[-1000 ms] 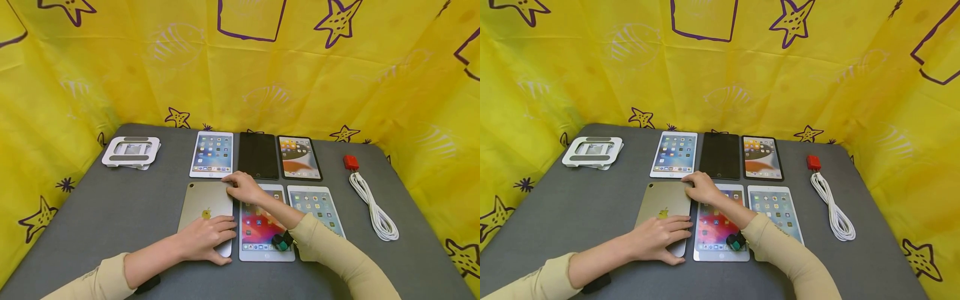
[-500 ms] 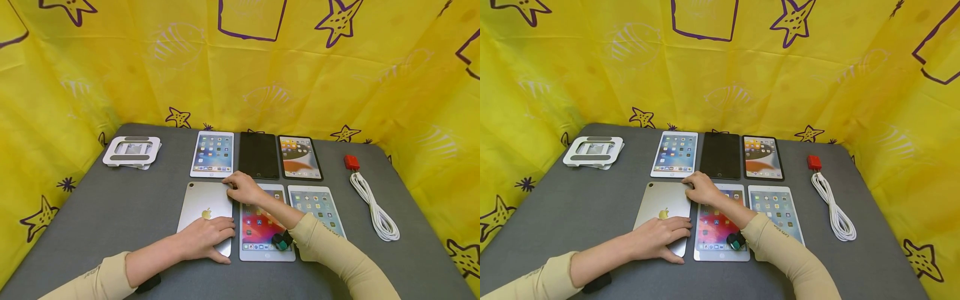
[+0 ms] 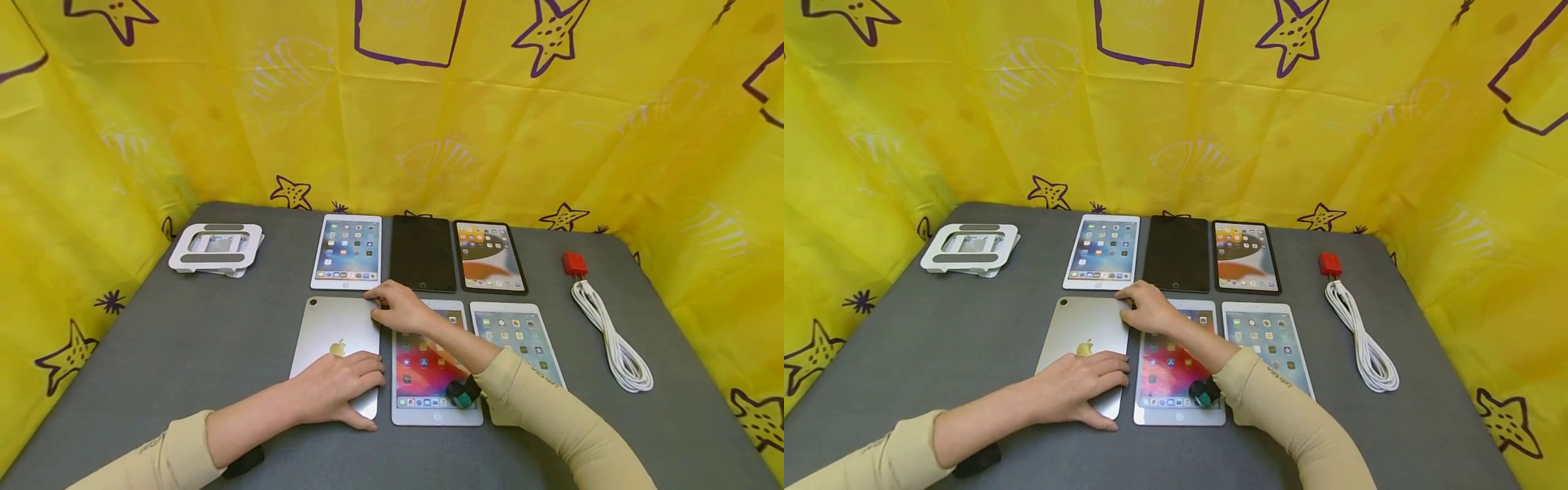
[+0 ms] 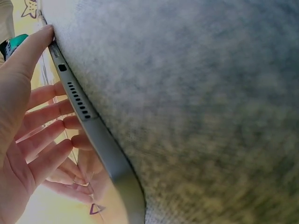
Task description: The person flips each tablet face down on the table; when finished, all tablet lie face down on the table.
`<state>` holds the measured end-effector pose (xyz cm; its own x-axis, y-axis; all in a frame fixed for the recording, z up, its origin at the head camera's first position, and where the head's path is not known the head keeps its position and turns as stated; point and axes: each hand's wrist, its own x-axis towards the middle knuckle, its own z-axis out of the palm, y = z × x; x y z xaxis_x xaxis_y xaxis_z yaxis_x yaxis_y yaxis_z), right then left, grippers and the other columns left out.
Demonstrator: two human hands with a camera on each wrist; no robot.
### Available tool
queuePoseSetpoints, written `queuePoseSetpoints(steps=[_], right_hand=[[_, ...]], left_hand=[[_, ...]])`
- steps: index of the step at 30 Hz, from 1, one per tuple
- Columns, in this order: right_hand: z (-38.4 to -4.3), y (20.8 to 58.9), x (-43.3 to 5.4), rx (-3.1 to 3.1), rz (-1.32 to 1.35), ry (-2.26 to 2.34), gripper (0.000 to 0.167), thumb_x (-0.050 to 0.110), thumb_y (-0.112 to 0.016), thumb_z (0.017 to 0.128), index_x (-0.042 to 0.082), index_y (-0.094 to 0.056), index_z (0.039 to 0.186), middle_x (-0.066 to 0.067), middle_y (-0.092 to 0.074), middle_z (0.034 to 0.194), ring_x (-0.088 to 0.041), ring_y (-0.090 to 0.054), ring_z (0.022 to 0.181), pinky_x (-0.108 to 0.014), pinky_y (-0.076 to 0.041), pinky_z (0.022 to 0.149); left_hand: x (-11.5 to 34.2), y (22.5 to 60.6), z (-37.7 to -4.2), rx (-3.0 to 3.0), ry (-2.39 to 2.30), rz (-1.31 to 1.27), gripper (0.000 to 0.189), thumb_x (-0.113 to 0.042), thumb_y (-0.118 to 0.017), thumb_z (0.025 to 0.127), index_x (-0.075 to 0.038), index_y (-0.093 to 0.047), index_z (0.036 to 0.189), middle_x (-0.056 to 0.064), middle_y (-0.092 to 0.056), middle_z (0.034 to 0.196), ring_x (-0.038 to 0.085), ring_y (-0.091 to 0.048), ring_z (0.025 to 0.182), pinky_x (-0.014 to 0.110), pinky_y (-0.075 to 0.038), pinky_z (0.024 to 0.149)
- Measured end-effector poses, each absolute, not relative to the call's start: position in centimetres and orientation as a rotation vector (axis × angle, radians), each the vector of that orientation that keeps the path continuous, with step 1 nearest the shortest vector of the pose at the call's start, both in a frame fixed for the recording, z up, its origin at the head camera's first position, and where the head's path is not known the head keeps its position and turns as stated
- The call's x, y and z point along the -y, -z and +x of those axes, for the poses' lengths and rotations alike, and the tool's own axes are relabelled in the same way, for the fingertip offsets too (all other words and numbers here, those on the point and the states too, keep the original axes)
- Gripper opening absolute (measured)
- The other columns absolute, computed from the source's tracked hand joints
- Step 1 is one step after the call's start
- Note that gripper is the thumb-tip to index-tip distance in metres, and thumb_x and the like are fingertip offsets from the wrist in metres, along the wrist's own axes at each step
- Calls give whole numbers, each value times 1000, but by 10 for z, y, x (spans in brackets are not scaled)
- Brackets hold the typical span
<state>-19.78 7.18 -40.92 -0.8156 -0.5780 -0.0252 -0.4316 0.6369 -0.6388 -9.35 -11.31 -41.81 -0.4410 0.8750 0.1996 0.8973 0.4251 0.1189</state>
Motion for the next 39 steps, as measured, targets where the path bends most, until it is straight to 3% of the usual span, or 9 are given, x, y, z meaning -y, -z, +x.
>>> queuePoseSetpoints(steps=[5,9,13,18,23,28,34,39], right_hand=[[-196,406,-82,-2595,-711,1064,32,12,-62,93,9,-66,125,-8,-60,118,-22,-57,103,-33,-50,89],[-190,399,-99,-2543,-568,1218,34,15,-61,94,13,-64,128,-5,-59,124,-22,-57,110,-36,-51,89],[-182,389,-126,-2409,-398,1440,35,15,-58,97,11,-60,132,-9,-58,132,-26,-55,117,-43,-49,94],[-165,380,-158,-2226,-169,1650,42,16,-54,99,10,-51,140,-14,-47,145,-32,-44,130,-53,-37,106],[-142,386,-183,-2118,-9,1727,49,14,-49,99,8,-40,148,-14,-33,154,-34,-29,140,-56,-23,113],[-121,395,-197,-2009,53,1787,56,9,-44,100,4,-26,153,-17,-19,159,-33,-15,146,-53,-12,116],[-105,397,-201,-1946,99,1832,60,8,-43,100,0,-17,154,-19,-11,160,-34,-10,147,-47,-14,117],[-99,396,-202,-1901,116,1840,64,10,-45,100,-1,-12,154,-20,-9,161,-35,-8,147,-46,-18,116]], left_hand=[[112,418,-94,2603,376,-1559,46,-60,-66,83,-19,-67,106,-3,-62,118,11,-55,114,25,-53,80],[108,416,-95,2652,592,-1440,35,-47,-67,89,-19,-68,109,-6,-63,115,8,-57,110,28,-53,82],[97,414,-98,2764,1022,-1196,38,-31,-70,89,-14,-63,122,-6,-61,123,10,-57,114,33,-50,93],[79,409,-100,2832,1698,-724,50,-17,-69,90,-7,-52,135,6,-53,136,23,-53,124,38,-47,99],[66,403,-101,2756,2170,-279,60,-19,-68,90,-4,-43,143,17,-44,146,34,-41,135,47,-36,108],[61,398,-100,2598,2502,-77,69,-17,-65,90,3,-33,147,22,-36,150,36,-33,139,49,-27,113],[62,397,-100,2479,2729,-14,73,-15,-60,92,6,-20,150,24,-24,155,35,-27,141,49,-23,115],[63,396,-102,2449,2832,90,71,-16,-59,94,5,-22,150,20,-18,158,33,-26,141,48,-25,114]])
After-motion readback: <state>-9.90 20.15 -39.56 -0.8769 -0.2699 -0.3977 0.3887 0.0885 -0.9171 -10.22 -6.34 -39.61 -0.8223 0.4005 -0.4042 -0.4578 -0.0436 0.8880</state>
